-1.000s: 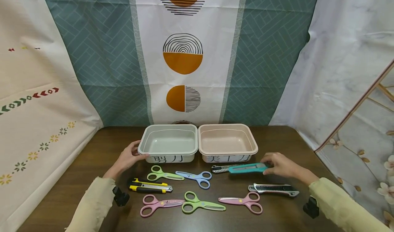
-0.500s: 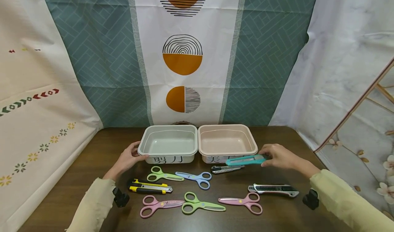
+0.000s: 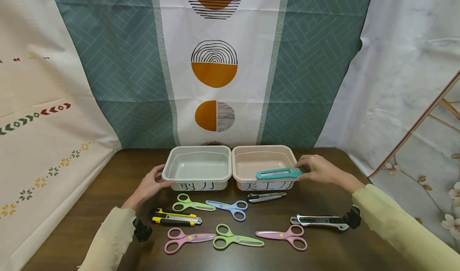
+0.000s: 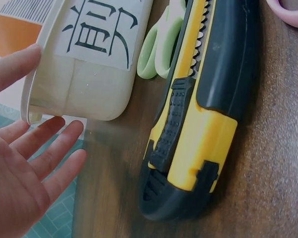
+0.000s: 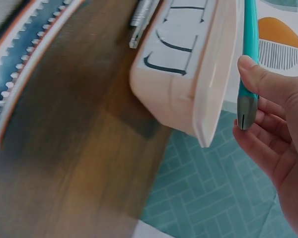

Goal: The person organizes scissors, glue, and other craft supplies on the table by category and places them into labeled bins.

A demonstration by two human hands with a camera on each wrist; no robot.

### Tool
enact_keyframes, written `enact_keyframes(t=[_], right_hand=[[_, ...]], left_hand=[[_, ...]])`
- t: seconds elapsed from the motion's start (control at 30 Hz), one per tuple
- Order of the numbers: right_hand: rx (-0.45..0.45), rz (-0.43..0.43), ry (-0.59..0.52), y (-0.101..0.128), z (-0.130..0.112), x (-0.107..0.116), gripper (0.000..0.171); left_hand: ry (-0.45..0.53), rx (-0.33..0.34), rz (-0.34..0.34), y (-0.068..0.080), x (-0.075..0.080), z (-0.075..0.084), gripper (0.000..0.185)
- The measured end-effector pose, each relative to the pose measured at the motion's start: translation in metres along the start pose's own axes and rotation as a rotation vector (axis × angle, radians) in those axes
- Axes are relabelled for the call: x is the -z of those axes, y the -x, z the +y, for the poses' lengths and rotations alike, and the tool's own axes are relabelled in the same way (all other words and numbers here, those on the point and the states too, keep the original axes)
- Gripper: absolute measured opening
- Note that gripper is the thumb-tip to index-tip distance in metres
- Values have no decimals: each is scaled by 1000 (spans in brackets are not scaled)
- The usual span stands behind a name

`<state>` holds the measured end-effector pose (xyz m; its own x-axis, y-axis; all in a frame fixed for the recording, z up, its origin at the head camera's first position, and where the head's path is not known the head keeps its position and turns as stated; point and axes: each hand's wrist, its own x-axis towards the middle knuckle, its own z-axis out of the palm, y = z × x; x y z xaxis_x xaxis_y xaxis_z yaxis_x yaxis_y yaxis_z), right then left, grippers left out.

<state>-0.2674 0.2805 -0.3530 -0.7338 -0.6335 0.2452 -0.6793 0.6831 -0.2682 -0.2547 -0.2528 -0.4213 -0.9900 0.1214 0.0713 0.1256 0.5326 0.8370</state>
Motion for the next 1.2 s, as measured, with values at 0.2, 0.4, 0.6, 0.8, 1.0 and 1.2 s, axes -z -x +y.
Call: enact_keyframes(t=[0.2, 0.4, 0.6, 0.8, 1.0, 1.2], right_hand=[[-12, 19, 24, -10, -1, 3, 34], [-25, 17, 54, -19, 1, 3, 37], [-34, 36, 75, -23, 4, -1, 38], [-37, 48, 78, -26, 8, -5, 37], [-53, 56, 72, -29, 10, -10, 37], [-59, 64, 58, -31, 13, -15, 35]], left_hand=[[-1, -5, 1, 1, 0, 1, 75], [2, 2, -1, 3, 0, 0, 75], [13, 5, -14, 3, -1, -1, 76], [7, 4, -11, 2, 0, 0, 76], [5, -9, -2, 2, -1, 0, 75], [11, -19, 1, 1, -1, 0, 75]])
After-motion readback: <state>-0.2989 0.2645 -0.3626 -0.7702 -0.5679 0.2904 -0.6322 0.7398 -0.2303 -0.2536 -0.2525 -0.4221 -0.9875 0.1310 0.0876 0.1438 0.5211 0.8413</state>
